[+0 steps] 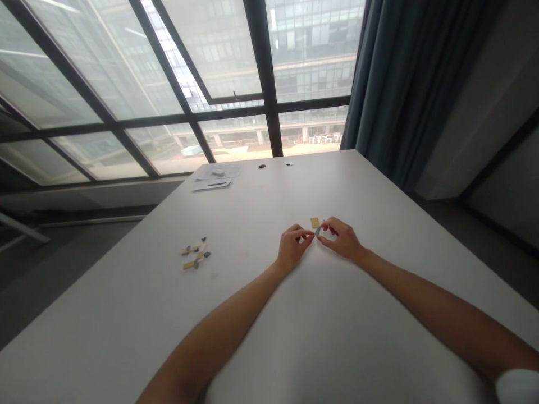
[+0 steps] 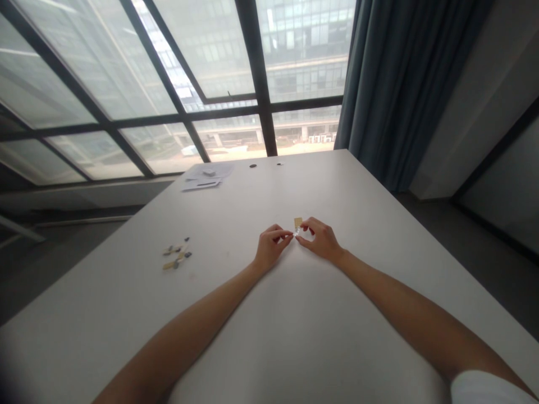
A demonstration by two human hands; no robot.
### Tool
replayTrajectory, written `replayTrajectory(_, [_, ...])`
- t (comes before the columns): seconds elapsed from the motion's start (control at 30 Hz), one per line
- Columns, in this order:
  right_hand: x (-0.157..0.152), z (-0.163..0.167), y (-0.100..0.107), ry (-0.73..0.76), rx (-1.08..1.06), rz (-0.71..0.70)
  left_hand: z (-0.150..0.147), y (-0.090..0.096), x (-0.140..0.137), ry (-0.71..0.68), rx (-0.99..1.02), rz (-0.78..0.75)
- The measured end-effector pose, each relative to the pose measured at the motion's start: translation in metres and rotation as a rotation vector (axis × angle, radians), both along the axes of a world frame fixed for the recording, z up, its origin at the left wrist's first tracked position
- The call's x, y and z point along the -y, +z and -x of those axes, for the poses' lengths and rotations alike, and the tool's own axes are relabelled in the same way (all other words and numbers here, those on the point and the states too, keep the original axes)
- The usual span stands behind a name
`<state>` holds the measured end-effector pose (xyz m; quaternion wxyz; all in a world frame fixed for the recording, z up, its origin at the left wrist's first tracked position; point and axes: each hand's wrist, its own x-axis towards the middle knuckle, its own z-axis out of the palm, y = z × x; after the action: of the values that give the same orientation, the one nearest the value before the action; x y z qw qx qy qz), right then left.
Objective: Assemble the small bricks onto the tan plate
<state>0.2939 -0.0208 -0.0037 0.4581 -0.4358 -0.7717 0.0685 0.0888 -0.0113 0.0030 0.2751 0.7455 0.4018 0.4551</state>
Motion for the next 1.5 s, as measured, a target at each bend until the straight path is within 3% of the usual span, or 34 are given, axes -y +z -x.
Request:
replayTrajectory(0.4, [0.0006,-0.0008,0.0001,0.030,0.035,-0.007,0.0007,-0.0002,0.0024,-0.010,-0.035,0.020])
replayTrajectory(0.93, [-0.0008,0.0001,-0.0012,0.054,0.024,-0.014,0.0004,-0.0058,-0.0001,-0.036,-0.041,-0.119])
replayTrajectory(1.5, [0.0001,-0.0001,0.0002,0.026,0.030,0.014,-0.0001,-0.0065,-0.0005,-0.016,-0.031,-0.120])
